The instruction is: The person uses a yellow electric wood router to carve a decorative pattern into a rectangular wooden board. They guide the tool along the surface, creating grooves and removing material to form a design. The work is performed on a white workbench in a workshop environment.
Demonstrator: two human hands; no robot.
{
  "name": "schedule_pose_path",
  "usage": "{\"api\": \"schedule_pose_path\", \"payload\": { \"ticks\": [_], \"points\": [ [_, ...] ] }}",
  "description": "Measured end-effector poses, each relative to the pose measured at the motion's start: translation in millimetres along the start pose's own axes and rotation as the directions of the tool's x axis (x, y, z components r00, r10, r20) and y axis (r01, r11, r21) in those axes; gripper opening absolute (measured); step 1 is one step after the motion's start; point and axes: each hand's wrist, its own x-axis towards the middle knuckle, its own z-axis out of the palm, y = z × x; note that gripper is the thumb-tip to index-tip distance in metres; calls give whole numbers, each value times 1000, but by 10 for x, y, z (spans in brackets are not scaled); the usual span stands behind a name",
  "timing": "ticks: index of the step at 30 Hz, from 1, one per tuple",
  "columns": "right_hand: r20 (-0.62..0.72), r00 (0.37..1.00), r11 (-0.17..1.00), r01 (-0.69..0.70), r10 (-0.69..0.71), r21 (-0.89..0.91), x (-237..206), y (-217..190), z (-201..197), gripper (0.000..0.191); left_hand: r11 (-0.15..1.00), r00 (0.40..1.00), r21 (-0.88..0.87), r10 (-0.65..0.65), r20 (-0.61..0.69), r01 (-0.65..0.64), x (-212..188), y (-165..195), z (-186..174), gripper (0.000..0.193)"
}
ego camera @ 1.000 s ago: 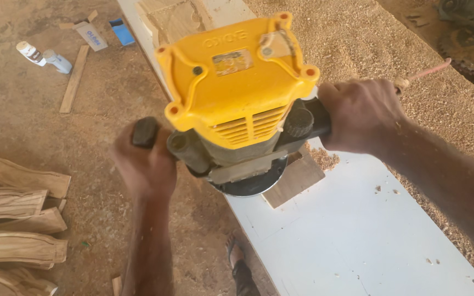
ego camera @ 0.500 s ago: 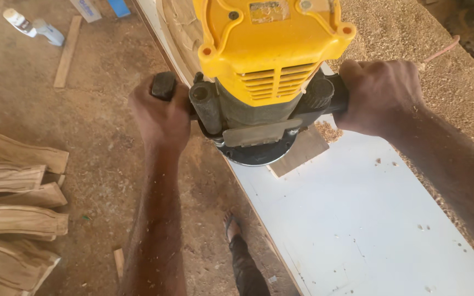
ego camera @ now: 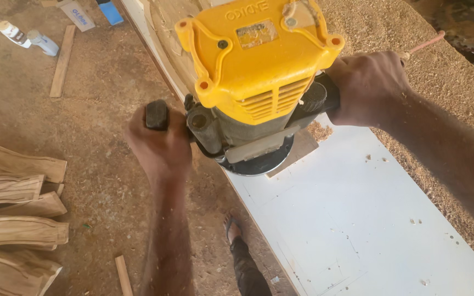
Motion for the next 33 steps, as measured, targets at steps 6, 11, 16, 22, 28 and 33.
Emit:
{"api": "schedule_pose_path", "payload": {
  "ticks": [6, 11, 16, 22, 28, 33],
  "points": [
    [2, 996, 990, 94, -94, -104, 44, 35, -49, 15, 992, 989, -13, 127, -78, -128, -200, 87, -35, 31],
    [40, 993, 984, 119, -114, -133, 75, 86, -44, 11, 994, 989, -25, 107, -99, -110, -353, 188, -32, 29],
    [37, 989, 981, 150, -146, -125, 125, 199, 23, 14, 997, 989, -13, 71, -128, -74, -442, 228, 24, 29],
    [49, 981, 967, 192, -186, -170, 209, 325, 112, 16, 988, 969, 65, 148, -198, -138, -547, 181, 103, 30],
    [-61, 966, 963, 241, -250, -123, 280, 304, 55, 41, 997, 971, 77, 21, -239, -2, -651, 226, 182, 27],
    [-159, 941, 951, 282, -300, -128, 274, 297, -43, 57, 997, 965, 69, -23, -261, 42, -719, 272, 219, 27]
  ]
}}
